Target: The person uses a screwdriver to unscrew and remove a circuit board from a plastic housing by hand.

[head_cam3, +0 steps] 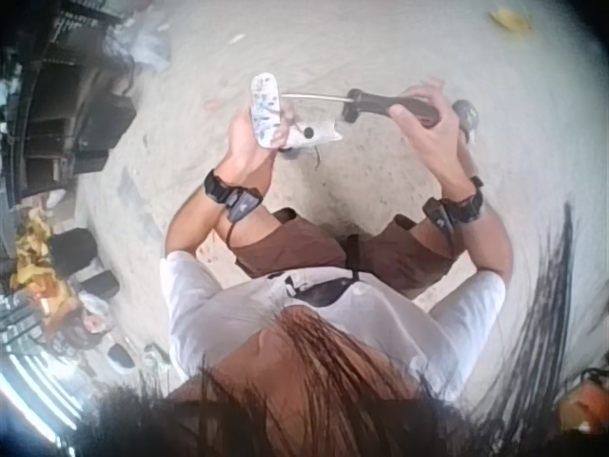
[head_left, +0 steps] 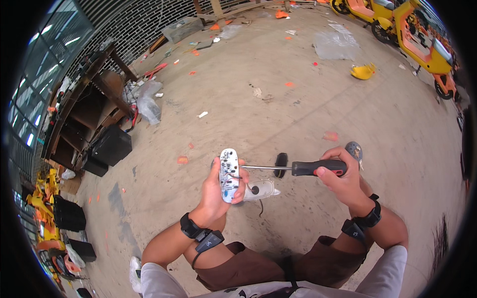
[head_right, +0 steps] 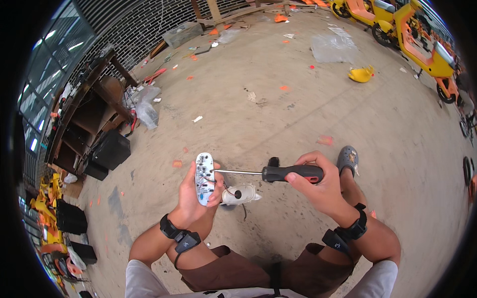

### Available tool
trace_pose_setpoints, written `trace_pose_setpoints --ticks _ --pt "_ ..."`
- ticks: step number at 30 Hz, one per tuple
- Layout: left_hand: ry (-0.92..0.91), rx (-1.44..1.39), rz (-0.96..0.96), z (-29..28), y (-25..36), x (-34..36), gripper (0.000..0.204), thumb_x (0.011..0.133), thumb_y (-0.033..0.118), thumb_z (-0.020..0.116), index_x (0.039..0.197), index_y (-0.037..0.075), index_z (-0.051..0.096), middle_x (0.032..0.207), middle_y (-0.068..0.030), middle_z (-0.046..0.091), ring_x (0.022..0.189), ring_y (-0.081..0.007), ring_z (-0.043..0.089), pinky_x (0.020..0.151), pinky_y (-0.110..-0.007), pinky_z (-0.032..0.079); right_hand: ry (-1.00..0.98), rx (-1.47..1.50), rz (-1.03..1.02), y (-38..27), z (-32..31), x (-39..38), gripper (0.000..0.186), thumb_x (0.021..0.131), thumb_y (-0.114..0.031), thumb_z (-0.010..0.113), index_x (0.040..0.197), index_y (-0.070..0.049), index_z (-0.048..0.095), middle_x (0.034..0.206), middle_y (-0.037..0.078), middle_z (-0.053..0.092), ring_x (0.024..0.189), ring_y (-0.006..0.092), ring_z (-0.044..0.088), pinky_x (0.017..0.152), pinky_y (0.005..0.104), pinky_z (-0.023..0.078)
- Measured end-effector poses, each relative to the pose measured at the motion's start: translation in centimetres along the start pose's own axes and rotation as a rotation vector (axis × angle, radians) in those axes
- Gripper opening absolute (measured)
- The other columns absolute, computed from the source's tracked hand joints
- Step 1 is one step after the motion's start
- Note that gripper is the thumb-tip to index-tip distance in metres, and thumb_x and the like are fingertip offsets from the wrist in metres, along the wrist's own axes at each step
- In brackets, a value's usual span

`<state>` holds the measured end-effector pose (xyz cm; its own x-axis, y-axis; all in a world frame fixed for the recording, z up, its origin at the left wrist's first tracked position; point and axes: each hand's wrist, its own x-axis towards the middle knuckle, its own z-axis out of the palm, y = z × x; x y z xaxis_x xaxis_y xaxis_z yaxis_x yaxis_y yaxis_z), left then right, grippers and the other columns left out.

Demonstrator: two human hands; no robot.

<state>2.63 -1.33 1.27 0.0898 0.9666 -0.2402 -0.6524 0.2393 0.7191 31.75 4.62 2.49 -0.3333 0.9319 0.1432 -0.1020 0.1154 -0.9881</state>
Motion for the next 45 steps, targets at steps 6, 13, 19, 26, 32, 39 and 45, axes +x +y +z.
trace_pose_setpoints --ticks 6,13,19,26,32,39,45 --pt "-0.003 0.029 -0.023 0.7 0.1 -0.1 0.058 0.101 0.052 0.022 0.114 0.003 0.05 0.076 -0.0145 0.06 0.043 -0.0172 0.041 0.036 -0.027 0.029 -0.01 -0.161 -0.094 -0.1 0.4 -0.3 0.03 0.081 -0.011 0.074 0.099 -0.003 0.052 0.076 0.002 0.063 0.066 0.0017 0.054 0.056 0.0179 0.041" --pt "0.037 0.041 -0.038 0.6 0.2 -0.5 0.058 0.101 0.053 0.023 0.115 0.005 0.052 0.073 -0.0111 0.057 0.045 -0.0146 0.041 0.038 -0.026 0.029 -0.014 -0.212 -0.129 0.0 0.7 -0.4 0.031 0.079 -0.011 0.076 0.098 -0.003 0.053 0.076 0.003 0.064 0.066 0.0032 0.057 0.057 0.0188 0.044" --pt "0.068 0.071 -0.037 0.7 0.2 -0.6 0.056 0.1 0.054 0.028 0.116 0.005 0.052 0.074 -0.0087 0.054 0.047 -0.0137 0.04 0.039 -0.025 0.028 -0.025 -0.307 -0.214 0.1 1.0 -0.5 0.032 0.078 -0.012 0.077 0.098 -0.002 0.054 0.075 0.003 0.064 0.067 0.0046 0.06 0.058 0.0193 0.045" --pt "0.058 0.065 -0.009 0.6 0.0 -0.5 0.055 0.101 0.051 0.031 0.117 0.002 0.05 0.071 -0.0084 0.053 0.047 -0.0119 0.041 0.04 -0.025 0.031 -0.028 -0.321 -0.215 0.2 1.0 -0.6 0.033 0.077 -0.013 0.078 0.098 -0.003 0.055 0.076 0.004 0.065 0.067 0.005 0.061 0.058 0.0198 0.047" --pt "0.057 0.103 0.013 0.6 -0.1 -0.5 0.053 0.101 0.05 0.031 0.118 0.002 0.048 0.071 -0.0076 0.051 0.048 -0.0118 0.04 0.04 -0.025 0.03 -0.008 -0.321 -0.229 0.7 1.1 -0.4 0.033 0.077 -0.013 0.078 0.098 -0.003 0.055 0.075 0.004 0.066 0.066 0.0054 0.062 0.058 0.0197 0.047" --pt "0.084 0.084 -0.027 0.8 0.1 -0.6 0.052 0.1 0.05 0.034 0.118 0.003 0.047 0.073 -0.007 0.05 0.05 -0.0118 0.041 0.043 -0.025 0.032 -0.065 -0.326 -0.234 0.9 0.8 -0.7 0.036 0.076 -0.006 0.077 0.101 -0.004 0.051 0.083 0.004 0.065 0.068 0.0043 0.059 0.058 0.0196 0.045" --pt "0.087 0.098 -0.019 0.4 -0.1 -0.5 0.049 0.101 0.049 0.036 0.117 0.004 0.047 0.073 -0.0065 0.05 0.052 -0.0116 0.042 0.044 -0.025 0.033 -0.104 -0.492 -0.568 1.2 0.9 -0.4 0.035 0.074 -0.013 0.081 0.097 -0.006 0.056 0.066 0.002 0.063 0.053 0.0058 0.058 0.049 0.0208 0.045"
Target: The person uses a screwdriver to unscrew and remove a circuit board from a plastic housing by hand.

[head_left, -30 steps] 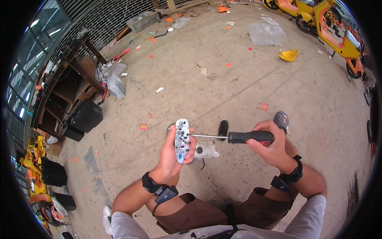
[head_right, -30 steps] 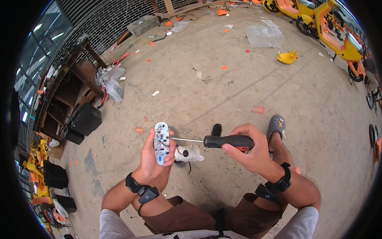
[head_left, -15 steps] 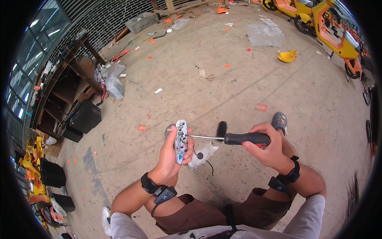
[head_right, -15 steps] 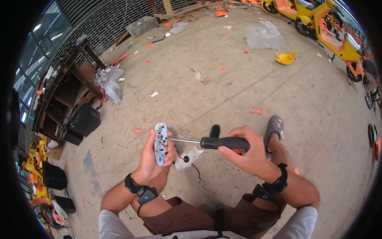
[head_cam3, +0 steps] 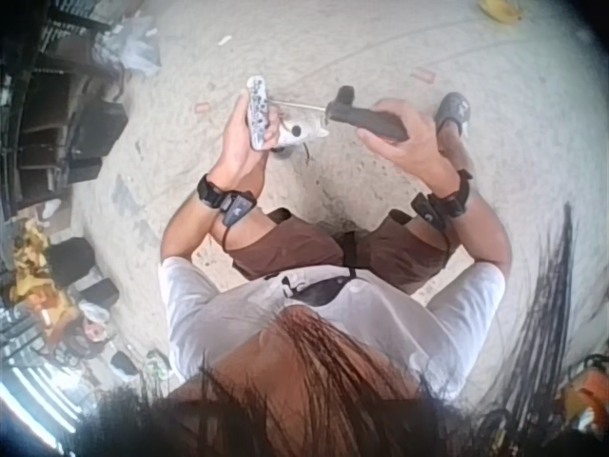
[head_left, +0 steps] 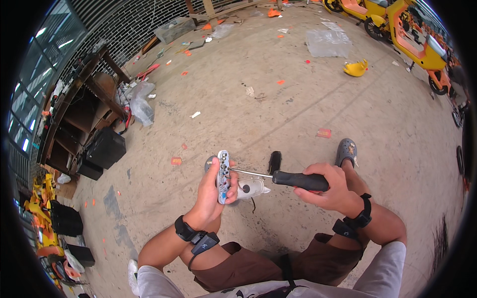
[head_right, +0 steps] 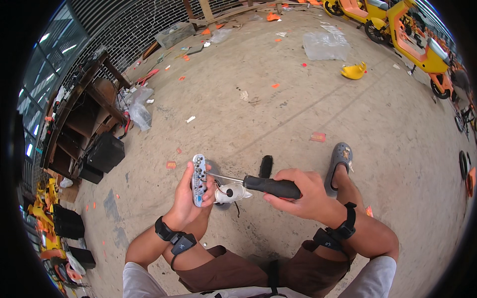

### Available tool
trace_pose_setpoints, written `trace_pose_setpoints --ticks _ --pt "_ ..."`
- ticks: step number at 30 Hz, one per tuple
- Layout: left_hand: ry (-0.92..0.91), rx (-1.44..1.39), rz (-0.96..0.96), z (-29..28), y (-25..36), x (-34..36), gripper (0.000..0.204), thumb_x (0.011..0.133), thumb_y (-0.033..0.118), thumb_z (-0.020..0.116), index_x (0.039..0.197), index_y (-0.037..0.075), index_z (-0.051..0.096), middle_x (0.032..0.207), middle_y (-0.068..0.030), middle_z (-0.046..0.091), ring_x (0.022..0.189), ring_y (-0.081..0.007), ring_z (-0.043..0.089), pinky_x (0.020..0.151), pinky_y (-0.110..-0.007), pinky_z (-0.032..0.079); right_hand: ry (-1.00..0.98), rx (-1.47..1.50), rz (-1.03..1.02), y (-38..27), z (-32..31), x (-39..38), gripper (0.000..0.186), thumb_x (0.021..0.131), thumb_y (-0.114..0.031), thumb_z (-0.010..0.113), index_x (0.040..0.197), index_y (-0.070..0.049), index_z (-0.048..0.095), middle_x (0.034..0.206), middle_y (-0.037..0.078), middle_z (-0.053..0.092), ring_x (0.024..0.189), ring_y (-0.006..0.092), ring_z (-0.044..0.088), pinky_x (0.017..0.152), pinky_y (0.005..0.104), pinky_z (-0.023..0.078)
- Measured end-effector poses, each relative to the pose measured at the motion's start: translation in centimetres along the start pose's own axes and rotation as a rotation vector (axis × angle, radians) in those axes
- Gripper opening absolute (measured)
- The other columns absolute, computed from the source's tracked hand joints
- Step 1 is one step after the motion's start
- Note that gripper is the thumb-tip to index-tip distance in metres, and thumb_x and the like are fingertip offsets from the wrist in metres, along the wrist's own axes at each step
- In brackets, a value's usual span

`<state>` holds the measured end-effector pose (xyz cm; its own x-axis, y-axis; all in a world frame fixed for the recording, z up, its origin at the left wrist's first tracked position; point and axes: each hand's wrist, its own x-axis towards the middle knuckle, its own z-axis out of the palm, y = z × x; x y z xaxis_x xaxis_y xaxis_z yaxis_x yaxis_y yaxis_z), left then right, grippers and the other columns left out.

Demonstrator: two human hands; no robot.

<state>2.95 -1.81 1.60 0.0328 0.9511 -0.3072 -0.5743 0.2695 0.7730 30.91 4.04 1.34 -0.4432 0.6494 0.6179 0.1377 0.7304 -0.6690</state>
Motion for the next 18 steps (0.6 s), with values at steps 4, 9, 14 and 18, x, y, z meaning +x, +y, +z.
trace_pose_setpoints --ticks 4,9,14,18 --pt "0.008 0.047 0.007 0.2 0.0 0.0 0.049 0.1 0.051 0.036 0.114 0.006 0.048 0.074 -0.0062 0.049 0.052 -0.0131 0.04 0.043 -0.025 0.031 0.026 0.055 0.105 0.0 0.4 -0.5 0.034 0.075 -0.014 0.08 0.097 -0.006 0.056 0.066 0.002 0.063 0.054 0.0053 0.058 0.049 0.0208 0.045" --pt "0.002 0.057 0.059 0.2 -0.3 0.2 0.048 0.1 0.05 0.036 0.115 0.006 0.048 0.077 -0.0067 0.051 0.055 -0.0134 0.043 0.047 -0.025 0.034 0.084 0.25 0.407 -0.3 0.9 -0.1 0.03 0.081 -0.017 0.076 0.097 -0.004 0.054 0.066 0.002 0.062 0.053 0.0057 0.057 0.046 0.0213 0.044" --pt "0.025 0.069 0.08 0.5 -0.3 0.1 0.045 0.101 0.047 0.036 0.115 0.005 0.048 0.079 -0.0071 0.052 0.058 -0.0139 0.045 0.049 -0.026 0.037 0.03 0.542 0.846 -0.6 0.5 1.0 0.026 0.087 -0.021 0.069 0.097 -0.004 0.054 0.06 0.003 0.057 0.044 0.0071 0.049 0.039 0.0225 0.037" --pt "0.027 0.06 0.123 0.7 -0.4 0.0 0.042 0.102 0.043 0.04 0.115 0.003 0.046 0.08 -0.0077 0.053 0.06 -0.0128 0.048 0.05 -0.026 0.039 0.052 0.57 0.852 -0.8 0.7 1.1 0.025 0.088 -0.023 0.068 0.096 -0.004 0.054 0.057 0.004 0.056 0.041 0.0082 0.048 0.037 0.0233 0.035"
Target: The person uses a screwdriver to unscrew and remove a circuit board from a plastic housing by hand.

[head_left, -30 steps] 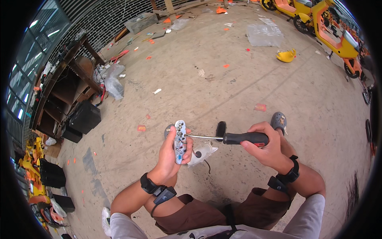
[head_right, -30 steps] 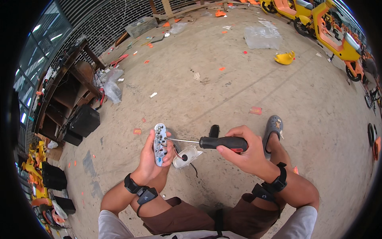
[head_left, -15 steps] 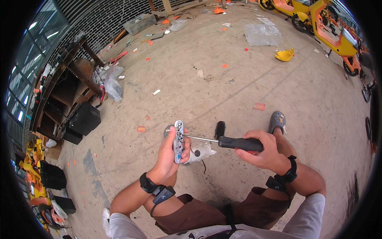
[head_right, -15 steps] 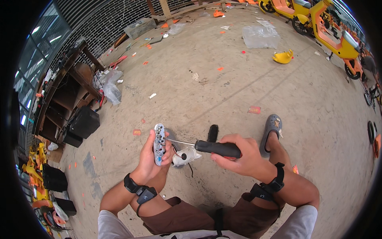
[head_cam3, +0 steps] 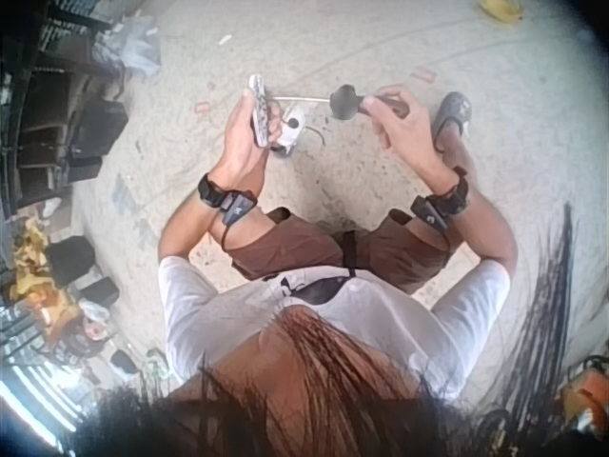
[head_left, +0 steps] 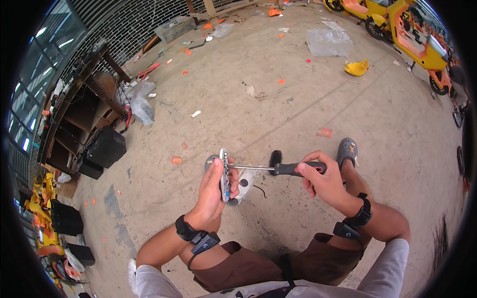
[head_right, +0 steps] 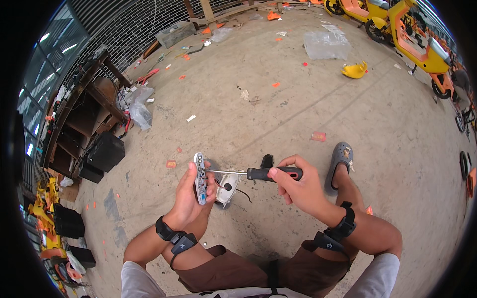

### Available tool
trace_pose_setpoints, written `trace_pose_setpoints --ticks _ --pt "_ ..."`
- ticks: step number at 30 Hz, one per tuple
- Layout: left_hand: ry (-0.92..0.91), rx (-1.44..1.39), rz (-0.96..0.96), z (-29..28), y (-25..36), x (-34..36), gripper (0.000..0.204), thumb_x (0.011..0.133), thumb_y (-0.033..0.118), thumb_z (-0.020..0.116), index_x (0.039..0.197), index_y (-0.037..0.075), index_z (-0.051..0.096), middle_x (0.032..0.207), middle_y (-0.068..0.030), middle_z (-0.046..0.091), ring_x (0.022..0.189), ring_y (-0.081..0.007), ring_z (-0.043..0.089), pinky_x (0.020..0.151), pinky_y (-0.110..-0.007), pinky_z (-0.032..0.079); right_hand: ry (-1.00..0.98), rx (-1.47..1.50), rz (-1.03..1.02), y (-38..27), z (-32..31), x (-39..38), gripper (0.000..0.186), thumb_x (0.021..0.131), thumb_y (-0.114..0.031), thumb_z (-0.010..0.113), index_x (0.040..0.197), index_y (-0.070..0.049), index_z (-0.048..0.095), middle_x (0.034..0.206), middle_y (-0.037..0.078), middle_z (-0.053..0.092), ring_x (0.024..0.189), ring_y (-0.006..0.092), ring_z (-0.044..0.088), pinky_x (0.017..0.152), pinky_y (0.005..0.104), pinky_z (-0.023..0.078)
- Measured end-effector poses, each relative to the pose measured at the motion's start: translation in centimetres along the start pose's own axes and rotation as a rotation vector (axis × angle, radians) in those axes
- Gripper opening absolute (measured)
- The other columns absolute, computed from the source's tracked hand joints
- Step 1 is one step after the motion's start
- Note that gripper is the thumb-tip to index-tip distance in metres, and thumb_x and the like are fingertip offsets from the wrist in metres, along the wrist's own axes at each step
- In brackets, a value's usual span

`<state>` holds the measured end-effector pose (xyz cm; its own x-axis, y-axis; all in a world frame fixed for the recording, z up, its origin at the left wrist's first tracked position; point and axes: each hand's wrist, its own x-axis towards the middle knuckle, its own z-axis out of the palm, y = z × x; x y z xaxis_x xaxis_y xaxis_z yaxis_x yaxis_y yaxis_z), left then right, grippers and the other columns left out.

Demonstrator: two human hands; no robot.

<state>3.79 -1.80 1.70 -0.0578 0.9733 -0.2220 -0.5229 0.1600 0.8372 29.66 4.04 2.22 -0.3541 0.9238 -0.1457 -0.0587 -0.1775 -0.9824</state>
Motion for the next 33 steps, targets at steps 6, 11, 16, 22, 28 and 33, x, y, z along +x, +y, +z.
trace_pose_setpoints --ticks 6,11,16,22,28,33 --pt "-0.049 0.02 0.072 0.0 0.4 0.0 0.044 0.101 0.043 0.039 0.118 0.002 0.046 0.082 -0.0094 0.054 0.061 -0.0139 0.048 0.051 -0.026 0.039 -0.016 0.283 0.352 0.3 -0.5 0.7 0.029 0.09 -0.031 0.066 0.092 -0.003 0.056 0.056 0.005 0.054 0.039 0.01 0.046 0.037 0.0238 0.034" --pt "-0.107 -0.051 0.054 0.2 0.9 -0.1 0.051 0.102 0.045 0.035 0.131 0.003 0.041 0.085 -0.011 0.056 0.06 -0.0154 0.049 0.051 -0.028 0.039 0.08 0.107 0.031 -0.3 -0.4 0.4 0.028 0.09 -0.03 0.066 0.094 -0.004 0.055 0.057 0.004 0.054 0.041 0.0087 0.046 0.039 0.0232 0.034" --pt "-0.173 -0.153 0.049 0.6 1.1 -0.1 0.056 0.102 0.049 0.024 0.142 0.01 0.031 0.085 -0.0115 0.057 0.058 -0.0159 0.049 0.05 -0.029 0.039 0.129 0.096 -0.179 -0.8 -0.2 -0.4 0.024 0.091 -0.024 0.065 0.097 -0.003 0.053 0.058 0.003 0.055 0.044 0.0063 0.046 0.04 0.0213 0.034" --pt "-0.246 -0.109 0.029 -0.2 0.8 0.3 0.055 0.102 0.049 0.022 0.141 0.011 0.032 0.082 -0.0115 0.053 0.054 -0.0182 0.044 0.049 -0.032 0.036 0.136 0.098 -0.308 -0.5 -0.4 -0.5 0.025 0.09 -0.018 0.066 0.103 -0.003 0.051 0.064 0.003 0.058 0.049 0.0043 0.048 0.043 0.0199 0.036" --pt "-0.229 -0.128 0.027 0.5 0.9 0.1 0.056 0.102 0.047 0.024 0.138 0.005 0.032 0.081 -0.0114 0.056 0.055 -0.0153 0.047 0.048 -0.029 0.039 0.09 0.026 -0.369 0.2 -0.3 -0.7 0.028 0.088 -0.015 0.068 0.106 -0.003 0.051 0.075 0.003 0.061 0.055 0.0028 0.051 0.047 0.0186 0.038" --pt "-0.224 -0.118 0.025 0.4 0.9 0.1 0.056 0.102 0.047 0.024 0.138 0.005 0.032 0.081 -0.0109 0.056 0.055 -0.0149 0.047 0.048 -0.028 0.038 0.071 0.048 -0.366 0.5 -0.3 -0.6 0.029 0.087 -0.014 0.069 0.106 -0.003 0.052 0.079 0.003 0.062 0.057 0.0025 0.052 0.048 0.0184 0.039"
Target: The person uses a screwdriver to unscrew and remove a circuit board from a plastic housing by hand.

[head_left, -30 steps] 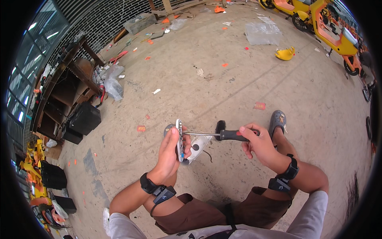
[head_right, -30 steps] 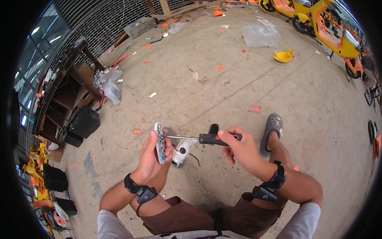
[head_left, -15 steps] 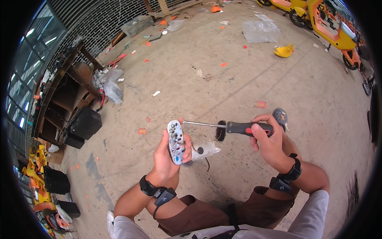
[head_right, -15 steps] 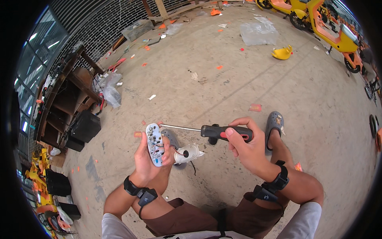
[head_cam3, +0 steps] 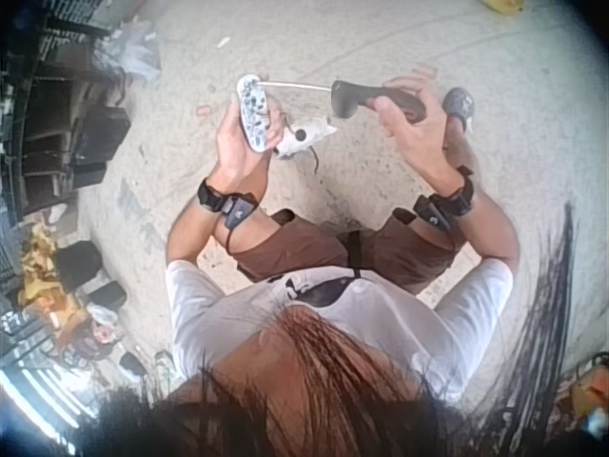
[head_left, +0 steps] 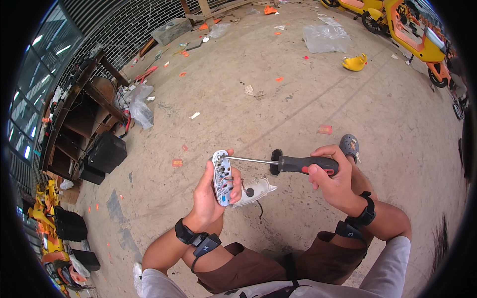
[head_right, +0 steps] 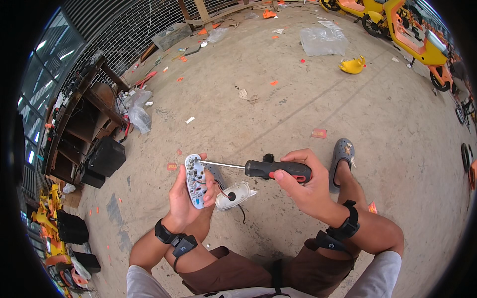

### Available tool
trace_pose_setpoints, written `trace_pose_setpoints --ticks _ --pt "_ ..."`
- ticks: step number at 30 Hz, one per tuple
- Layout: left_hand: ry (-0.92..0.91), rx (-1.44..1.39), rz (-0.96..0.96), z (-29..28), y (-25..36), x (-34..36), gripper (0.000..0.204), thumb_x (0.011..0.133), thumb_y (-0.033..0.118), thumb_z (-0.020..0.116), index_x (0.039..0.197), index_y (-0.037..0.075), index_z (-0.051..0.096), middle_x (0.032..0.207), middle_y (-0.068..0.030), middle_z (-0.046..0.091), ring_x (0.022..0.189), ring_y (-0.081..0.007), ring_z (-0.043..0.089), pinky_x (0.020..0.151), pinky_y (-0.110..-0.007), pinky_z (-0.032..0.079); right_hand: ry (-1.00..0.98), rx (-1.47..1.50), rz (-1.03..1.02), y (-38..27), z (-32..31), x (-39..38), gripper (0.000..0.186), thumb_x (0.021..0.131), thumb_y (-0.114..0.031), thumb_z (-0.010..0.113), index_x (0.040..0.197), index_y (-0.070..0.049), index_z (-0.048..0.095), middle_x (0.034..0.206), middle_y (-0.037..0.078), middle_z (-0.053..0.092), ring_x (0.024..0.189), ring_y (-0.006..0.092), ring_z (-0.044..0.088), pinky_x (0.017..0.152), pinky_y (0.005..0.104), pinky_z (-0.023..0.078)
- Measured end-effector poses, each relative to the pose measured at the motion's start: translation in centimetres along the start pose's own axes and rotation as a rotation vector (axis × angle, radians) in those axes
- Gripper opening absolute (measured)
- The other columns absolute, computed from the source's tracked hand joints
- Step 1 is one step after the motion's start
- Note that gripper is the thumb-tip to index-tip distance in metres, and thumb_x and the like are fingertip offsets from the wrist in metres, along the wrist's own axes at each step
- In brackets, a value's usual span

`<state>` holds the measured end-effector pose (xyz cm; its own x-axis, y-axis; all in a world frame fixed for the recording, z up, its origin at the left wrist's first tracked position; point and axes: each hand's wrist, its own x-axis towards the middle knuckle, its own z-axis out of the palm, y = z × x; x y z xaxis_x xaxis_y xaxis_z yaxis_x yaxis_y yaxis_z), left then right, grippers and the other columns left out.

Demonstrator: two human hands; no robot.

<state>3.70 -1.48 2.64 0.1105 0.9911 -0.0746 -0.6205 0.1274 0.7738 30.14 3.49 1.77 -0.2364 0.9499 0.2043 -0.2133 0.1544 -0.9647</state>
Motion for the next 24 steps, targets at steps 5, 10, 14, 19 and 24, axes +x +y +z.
trace_pose_setpoints --ticks 5,10,14,19,24 --pt "0.0 0.007 -0.025 -0.2 0.0 0.0 0.056 0.102 0.049 0.025 0.141 0.01 0.031 0.082 -0.0108 0.053 0.054 -0.0162 0.044 0.049 -0.03 0.037 -0.012 -0.004 -0.022 0.1 -0.1 -0.1 0.029 0.087 -0.012 0.069 0.107 -0.003 0.052 0.081 0.004 0.062 0.059 0.0029 0.052 0.05 0.0185 0.04" --pt "0.005 0.014 0.005 -0.2 -0.1 -0.1 0.056 0.102 0.048 0.025 0.138 0.006 0.032 0.08 -0.01 0.055 0.055 -0.0145 0.046 0.048 -0.028 0.038 -0.041 -0.031 -0.063 0.1 -0.1 0.1 0.03 0.085 -0.008 0.07 0.108 -0.003 0.052 0.085 0.006 0.064 0.068 0.0055 0.059 0.056 0.0193 0.045" --pt "0.013 0.029 -0.002 -0.2 0.0 -0.1 0.056 0.102 0.048 0.026 0.138 0.006 0.032 0.08 -0.0097 0.055 0.054 -0.0139 0.045 0.048 -0.028 0.038 -0.098 -0.247 -0.283 0.5 -0.3 0.1 0.034 0.083 -0.005 0.072 0.11 -0.003 0.051 0.088 0.007 0.067 0.079 0.0087 0.064 0.063 0.0206 0.049" --pt "0.068 0.037 -0.006 0.1 0.2 -0.1 0.055 0.102 0.047 0.029 0.138 0.005 0.033 0.079 -0.0091 0.054 0.055 -0.0132 0.045 0.048 -0.027 0.037 -0.138 -0.249 -0.287 0.5 -0.4 0.1 0.035 0.082 -0.005 0.072 0.11 -0.003 0.052 0.086 0.007 0.067 0.075 0.0077 0.064 0.062 0.0201 0.049" --pt "0.07 0.122 0.029 -0.2 -0.1 -0.3 0.056 0.102 0.045 0.033 0.139 0.004 0.033 0.08 -0.0094 0.055 0.057 -0.0121 0.046 0.05 -0.026 0.037 -0.109 -0.098 -0.092 -0.4 -0.4 0.1 0.033 0.083 -0.007 0.072 0.109 -0.002 0.052 0.08 0.006 0.066 0.063 0.0042 0.058 0.054 0.0185 0.043"
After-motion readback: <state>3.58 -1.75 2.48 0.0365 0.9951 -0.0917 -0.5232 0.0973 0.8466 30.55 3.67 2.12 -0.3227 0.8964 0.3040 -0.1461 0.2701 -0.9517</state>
